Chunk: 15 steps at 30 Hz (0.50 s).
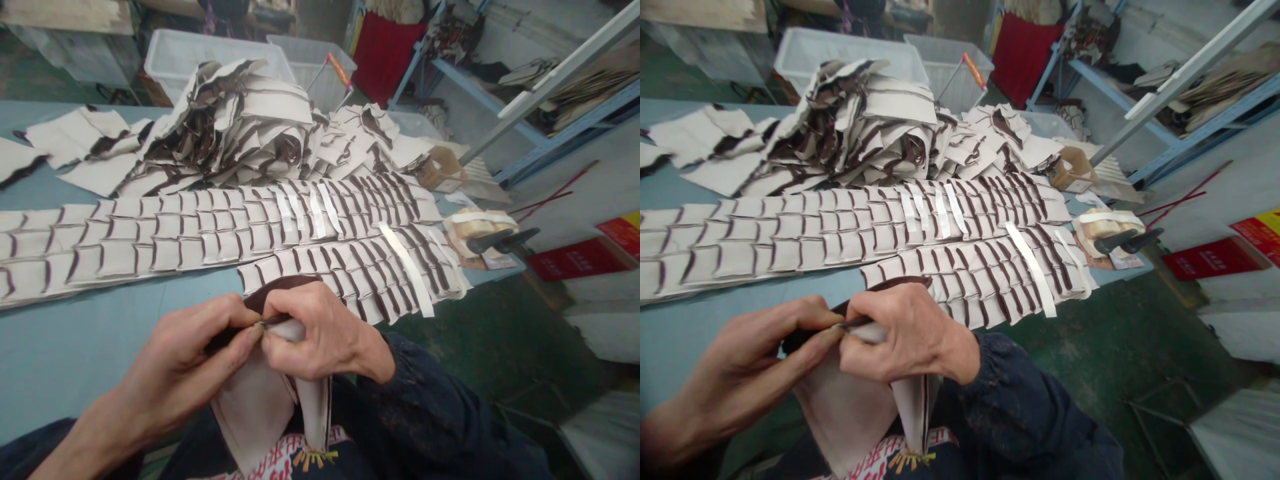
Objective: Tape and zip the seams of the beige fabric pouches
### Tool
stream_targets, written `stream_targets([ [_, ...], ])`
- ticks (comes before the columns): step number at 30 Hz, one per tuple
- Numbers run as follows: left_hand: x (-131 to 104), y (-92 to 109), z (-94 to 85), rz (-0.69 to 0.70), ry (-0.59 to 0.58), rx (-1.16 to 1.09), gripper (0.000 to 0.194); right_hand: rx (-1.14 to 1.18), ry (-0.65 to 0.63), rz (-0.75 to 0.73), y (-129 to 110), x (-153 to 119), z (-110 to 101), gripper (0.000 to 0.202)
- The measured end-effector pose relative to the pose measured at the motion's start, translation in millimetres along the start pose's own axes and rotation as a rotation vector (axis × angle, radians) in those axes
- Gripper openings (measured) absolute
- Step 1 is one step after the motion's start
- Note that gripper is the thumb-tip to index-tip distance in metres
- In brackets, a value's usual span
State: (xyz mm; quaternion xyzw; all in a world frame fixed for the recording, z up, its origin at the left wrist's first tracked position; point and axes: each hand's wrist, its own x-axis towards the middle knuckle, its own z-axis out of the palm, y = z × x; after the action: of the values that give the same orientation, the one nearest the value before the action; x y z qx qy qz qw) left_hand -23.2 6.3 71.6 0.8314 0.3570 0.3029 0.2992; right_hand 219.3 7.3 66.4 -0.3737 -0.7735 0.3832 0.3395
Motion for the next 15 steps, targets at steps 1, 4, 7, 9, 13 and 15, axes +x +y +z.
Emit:
stream_targets([
  [1, 1.1, -0.6, -1.1, -0.003, -0.007, -0.040, 0.022, 0.069, -0.010, 0.026, -1.0, 0.3, -2.8, 0.016],
  [4, 4.6, -1.7, -5.7, 0.017, -0.019, -0.111, 0.015, 0.215, -0.058, 0.093, -4.3, 0.7, -10.0, 0.021],
  [7, 3.5, -2.4, -9.5, 0.021, -0.043, -0.125, 0.015, 0.295, -0.117, 0.157, -5.3, 0.2, -13.0, 0.022],
  [9, 0.7, -3.3, -11.1, 0.010, -0.077, -0.115, 0.017, 0.331, -0.133, 0.186, -4.3, -0.7, -12.9, 0.021],
  [13, 0.0, -4.3, -14.0, 0.094, -0.158, -0.073, 0.021, 0.376, -0.157, 0.249, -0.4, -2.9, -11.3, 0.016],
  [15, 2.2, -4.3, -15.4, 0.190, -0.164, -0.025, 0.024, 0.420, -0.182, 0.284, 0.6, -3.9, -10.6, 0.016],
])
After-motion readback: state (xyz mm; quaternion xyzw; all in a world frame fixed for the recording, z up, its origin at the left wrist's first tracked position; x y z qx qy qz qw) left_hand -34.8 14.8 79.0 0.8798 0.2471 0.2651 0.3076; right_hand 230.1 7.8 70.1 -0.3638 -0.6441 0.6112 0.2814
